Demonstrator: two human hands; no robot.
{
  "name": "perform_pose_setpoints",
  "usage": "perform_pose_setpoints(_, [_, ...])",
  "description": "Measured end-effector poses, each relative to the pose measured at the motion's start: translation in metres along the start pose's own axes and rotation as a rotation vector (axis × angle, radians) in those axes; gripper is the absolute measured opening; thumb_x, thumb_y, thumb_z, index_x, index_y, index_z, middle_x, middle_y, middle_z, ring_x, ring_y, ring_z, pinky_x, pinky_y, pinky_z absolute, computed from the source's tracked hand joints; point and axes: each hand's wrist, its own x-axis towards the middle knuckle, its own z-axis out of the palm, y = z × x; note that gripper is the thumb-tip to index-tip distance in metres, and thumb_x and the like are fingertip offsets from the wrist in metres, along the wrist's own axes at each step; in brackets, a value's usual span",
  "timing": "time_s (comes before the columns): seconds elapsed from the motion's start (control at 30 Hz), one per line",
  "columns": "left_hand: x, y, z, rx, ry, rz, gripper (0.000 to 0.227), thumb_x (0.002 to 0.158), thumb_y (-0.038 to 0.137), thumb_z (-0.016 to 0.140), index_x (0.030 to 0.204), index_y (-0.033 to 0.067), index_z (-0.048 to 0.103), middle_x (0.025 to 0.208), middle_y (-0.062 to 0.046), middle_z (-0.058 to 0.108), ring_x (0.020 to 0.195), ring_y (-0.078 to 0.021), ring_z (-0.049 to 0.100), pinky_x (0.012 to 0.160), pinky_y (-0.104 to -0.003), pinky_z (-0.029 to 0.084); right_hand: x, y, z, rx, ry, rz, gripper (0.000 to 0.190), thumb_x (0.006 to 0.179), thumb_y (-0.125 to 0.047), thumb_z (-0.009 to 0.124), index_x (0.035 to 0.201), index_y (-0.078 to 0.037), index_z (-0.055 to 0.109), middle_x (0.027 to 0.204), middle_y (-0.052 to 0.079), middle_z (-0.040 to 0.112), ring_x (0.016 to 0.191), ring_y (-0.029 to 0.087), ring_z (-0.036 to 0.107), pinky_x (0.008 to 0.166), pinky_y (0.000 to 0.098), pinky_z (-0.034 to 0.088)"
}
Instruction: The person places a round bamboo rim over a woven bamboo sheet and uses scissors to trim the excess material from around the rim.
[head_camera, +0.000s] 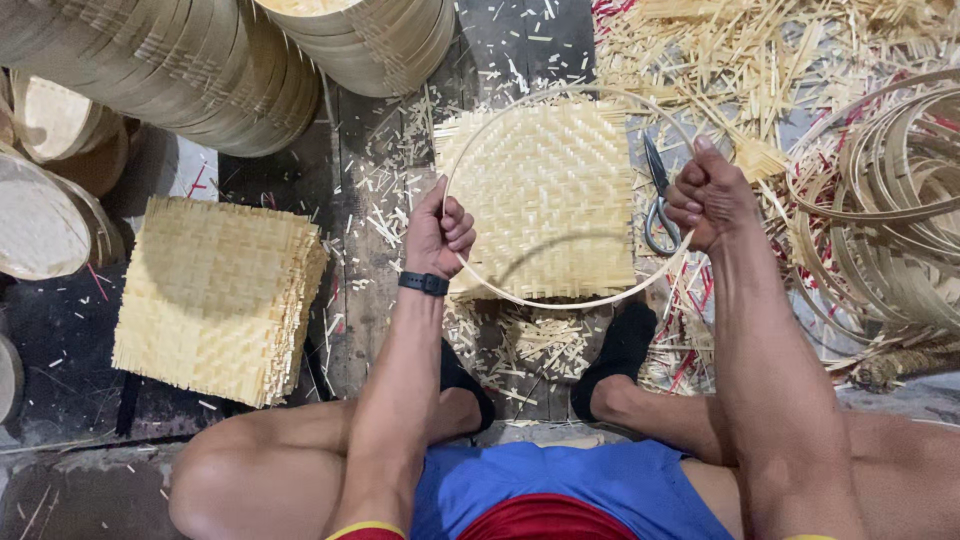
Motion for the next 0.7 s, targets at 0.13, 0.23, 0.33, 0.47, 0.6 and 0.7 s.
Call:
perform_pose_setpoints(0.13, [-0.009,-0.023,0.015,-0.153,-0.002,0.187,0.041,0.103,0.032,0.060,0.068,0.0103,0.055,0.052,0.002,0.041,0.044,-0.0091,0.034,0.039,-0.024,0.027,-0.013,0.000,0.015,-0.036,0.050,-0.055,0.041,0.101,-0.049,0.065,0.086,-0.011,0.067,0.064,-0.004,0.043,0.053,0.009,0.037,0.048,0.0254,0.034])
perform_pose_setpoints(0.23, [-0.016,-0.022,0.027,-0.091,0.112,0.204,0.038,0.101,0.029,0.053,0.072,0.0067,0.058,0.056,-0.002,0.049,0.047,-0.0122,0.040,0.042,-0.024,0.031,-0.015,0.014,0.024,0.039,0.048,-0.110,0.045,0.103,-0.052,0.063,0.080,-0.013,0.062,0.058,-0.005,0.036,0.051,0.010,0.035,0.046,0.0256,0.031])
perform_pose_setpoints(0.33, [-0.015,-0.004,0.025,-0.030,0.136,0.102,0.033,0.100,0.025,0.053,0.081,0.0031,0.067,0.054,0.000,0.047,0.045,-0.0097,0.039,0.041,-0.023,0.031,-0.008,0.019,0.020,0.103,0.006,-0.115,0.059,0.104,-0.051,0.066,0.063,-0.016,0.042,0.054,-0.004,0.031,0.045,0.010,0.029,0.039,0.0251,0.023])
perform_pose_setpoints(0.47, [-0.002,-0.003,0.008,-0.002,0.044,0.055,0.039,0.102,0.031,0.064,0.069,0.0108,0.058,0.048,0.004,0.043,0.038,-0.0079,0.035,0.033,-0.022,0.026,-0.006,0.022,0.014,-0.011,0.209,-0.140,0.056,0.100,-0.054,0.063,0.063,-0.020,0.036,0.052,-0.006,0.027,0.040,0.010,0.026,0.034,0.0279,0.020])
perform_pose_setpoints(0.6, [0.006,0.002,-0.005,-0.012,0.014,0.052,0.041,0.102,0.031,0.064,0.068,0.0104,0.057,0.049,0.003,0.043,0.037,-0.0081,0.034,0.032,-0.022,0.025,0.003,0.014,0.006,0.106,0.124,-0.091,0.057,0.103,-0.052,0.065,0.065,-0.020,0.037,0.055,-0.006,0.027,0.043,0.009,0.026,0.038,0.0260,0.021])
perform_pose_setpoints(0.7, [0.006,0.000,-0.006,-0.034,0.018,0.105,0.040,0.102,0.032,0.063,0.070,0.0095,0.058,0.050,0.003,0.044,0.040,-0.0090,0.036,0.034,-0.023,0.027,0.000,0.012,0.014,0.041,0.022,-0.101,0.051,0.105,-0.053,0.064,0.074,-0.015,0.049,0.059,-0.005,0.029,0.049,0.010,0.030,0.044,0.0262,0.026])
